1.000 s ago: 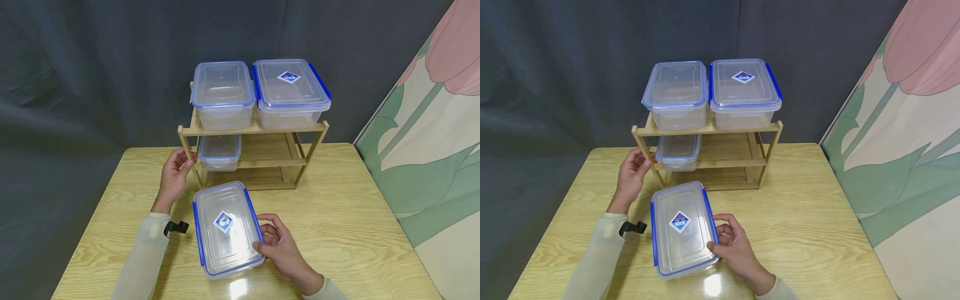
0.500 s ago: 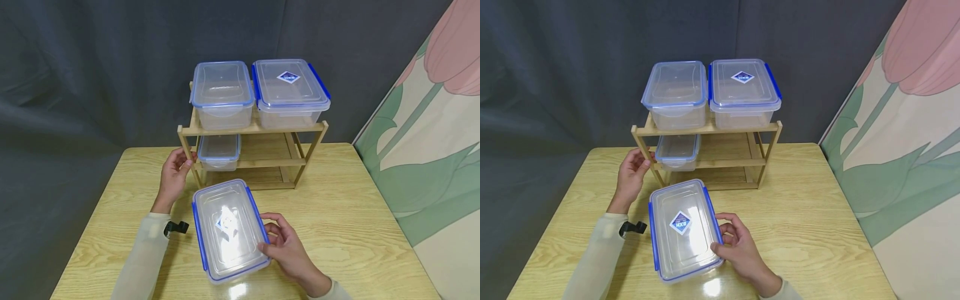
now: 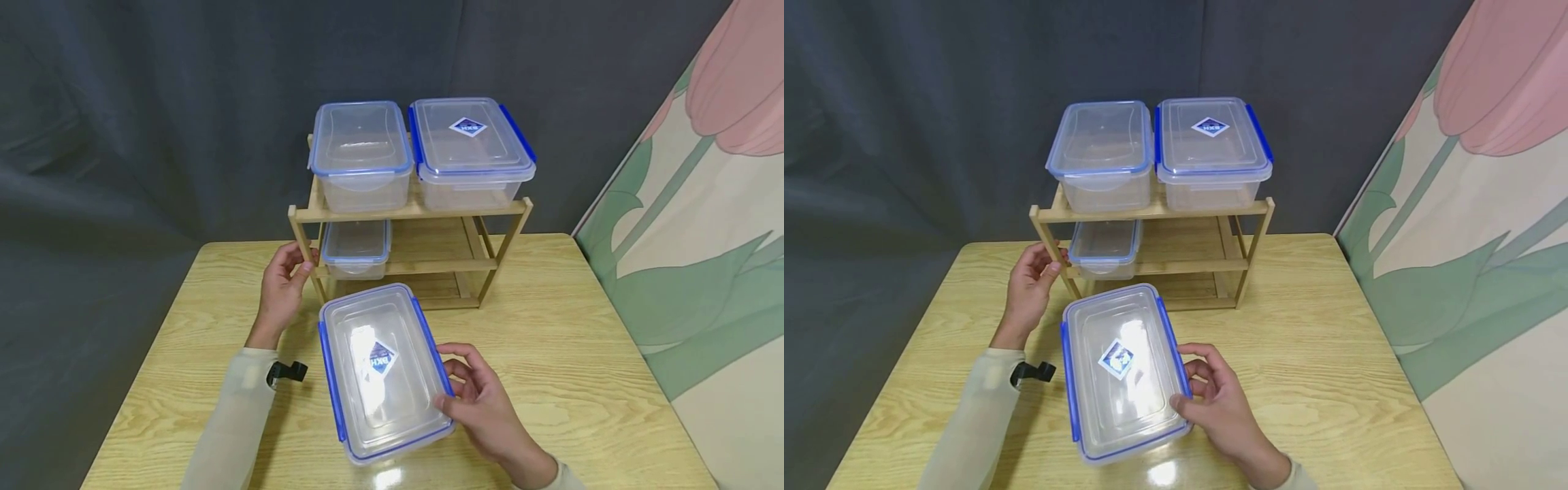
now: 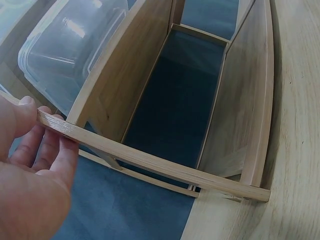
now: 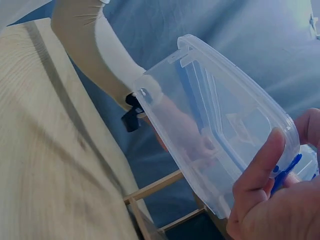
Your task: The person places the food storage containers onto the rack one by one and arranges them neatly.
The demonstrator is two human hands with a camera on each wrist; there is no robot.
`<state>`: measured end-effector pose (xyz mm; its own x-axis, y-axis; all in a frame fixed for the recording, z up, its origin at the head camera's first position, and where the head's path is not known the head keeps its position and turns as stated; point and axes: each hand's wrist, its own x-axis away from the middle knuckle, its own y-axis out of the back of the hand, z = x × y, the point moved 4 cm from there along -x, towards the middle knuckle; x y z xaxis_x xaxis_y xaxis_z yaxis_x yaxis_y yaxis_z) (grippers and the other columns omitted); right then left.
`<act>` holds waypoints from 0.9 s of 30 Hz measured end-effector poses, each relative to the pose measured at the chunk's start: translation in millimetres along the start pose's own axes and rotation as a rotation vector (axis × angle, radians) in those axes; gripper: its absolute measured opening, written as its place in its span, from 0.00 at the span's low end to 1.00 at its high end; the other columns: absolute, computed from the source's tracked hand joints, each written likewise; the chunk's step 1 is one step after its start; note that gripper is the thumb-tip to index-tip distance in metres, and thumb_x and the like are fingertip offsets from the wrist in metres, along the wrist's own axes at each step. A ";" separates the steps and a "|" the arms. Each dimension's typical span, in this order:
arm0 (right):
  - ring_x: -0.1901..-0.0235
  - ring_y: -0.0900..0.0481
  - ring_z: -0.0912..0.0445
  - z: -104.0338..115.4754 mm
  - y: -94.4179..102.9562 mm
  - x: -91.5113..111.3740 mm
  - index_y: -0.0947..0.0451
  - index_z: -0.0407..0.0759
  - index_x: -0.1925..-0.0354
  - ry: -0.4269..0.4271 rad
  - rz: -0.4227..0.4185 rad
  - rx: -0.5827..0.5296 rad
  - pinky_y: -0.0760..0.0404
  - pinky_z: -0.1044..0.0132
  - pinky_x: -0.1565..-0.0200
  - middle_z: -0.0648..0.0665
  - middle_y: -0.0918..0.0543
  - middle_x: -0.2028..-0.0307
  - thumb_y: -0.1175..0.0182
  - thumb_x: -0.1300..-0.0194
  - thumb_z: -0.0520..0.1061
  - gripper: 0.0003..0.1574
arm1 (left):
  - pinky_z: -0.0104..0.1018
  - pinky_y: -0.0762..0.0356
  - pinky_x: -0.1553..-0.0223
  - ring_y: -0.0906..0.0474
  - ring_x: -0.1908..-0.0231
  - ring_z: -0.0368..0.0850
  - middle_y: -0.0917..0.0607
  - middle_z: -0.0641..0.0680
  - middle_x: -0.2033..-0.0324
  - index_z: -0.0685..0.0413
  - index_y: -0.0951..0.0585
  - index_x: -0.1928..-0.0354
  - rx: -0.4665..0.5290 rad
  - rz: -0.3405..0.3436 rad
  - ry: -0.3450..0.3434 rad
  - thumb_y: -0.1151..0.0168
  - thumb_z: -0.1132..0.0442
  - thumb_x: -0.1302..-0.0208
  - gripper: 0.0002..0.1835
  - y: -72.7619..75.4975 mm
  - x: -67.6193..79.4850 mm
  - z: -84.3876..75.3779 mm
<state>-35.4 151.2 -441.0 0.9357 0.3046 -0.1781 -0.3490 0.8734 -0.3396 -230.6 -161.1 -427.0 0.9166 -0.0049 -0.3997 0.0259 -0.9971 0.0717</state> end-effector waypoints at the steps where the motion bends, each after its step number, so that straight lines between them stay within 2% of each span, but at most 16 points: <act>1: 0.55 0.11 0.53 2.0 0.4 0.0 0.31 0.46 0.30 0.009 0.000 0.004 0.08 0.56 0.58 0.45 0.17 0.51 0.43 0.41 0.19 0.45 | 0.26 0.19 0.44 0.17 0.49 0.38 0.16 0.72 0.45 0.68 0.25 0.34 0.000 -0.002 0.001 0.43 0.76 0.24 0.19 0.2 0.1 0.2; 9: 0.54 0.12 0.54 16.9 5.3 -0.5 0.30 0.45 0.30 0.062 -0.024 0.028 0.08 0.58 0.57 0.46 0.17 0.49 0.44 0.41 0.17 0.45 | 0.24 0.19 0.44 0.17 0.48 0.42 0.16 0.71 0.44 0.67 0.25 0.34 0.001 -0.003 0.007 0.43 0.75 0.24 0.19 1.1 0.6 0.9; 20: 0.56 0.12 0.54 34.4 15.6 -2.1 0.31 0.42 0.29 0.139 -0.036 0.004 0.08 0.60 0.59 0.45 0.18 0.50 0.47 0.41 0.15 0.46 | 0.25 0.19 0.44 0.17 0.48 0.38 0.16 0.70 0.45 0.67 0.25 0.34 0.000 0.004 0.009 0.43 0.74 0.23 0.19 0.8 -0.1 1.3; 23: 0.56 0.12 0.55 39.9 18.0 -2.7 0.31 0.42 0.29 0.142 -0.044 -0.002 0.08 0.59 0.59 0.44 0.18 0.50 0.47 0.41 0.15 0.46 | 0.26 0.19 0.43 0.17 0.48 0.38 0.15 0.65 0.46 0.68 0.25 0.34 0.004 0.010 0.010 0.43 0.74 0.23 0.19 0.7 -0.2 1.9; 27: 0.57 0.12 0.56 46.8 22.4 -3.8 0.30 0.43 0.30 0.122 -0.081 -0.002 0.08 0.57 0.59 0.44 0.18 0.50 0.47 0.41 0.15 0.45 | 0.27 0.19 0.42 0.17 0.48 0.39 0.13 0.53 0.48 0.67 0.25 0.34 0.014 0.013 0.010 0.43 0.74 0.23 0.19 0.2 -0.2 2.5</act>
<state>-44.2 187.4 -404.7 0.9477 0.1842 -0.2606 -0.2723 0.8927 -0.3591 -231.8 -161.5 -429.2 0.9207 -0.0176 -0.3900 0.0082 -0.9979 0.0646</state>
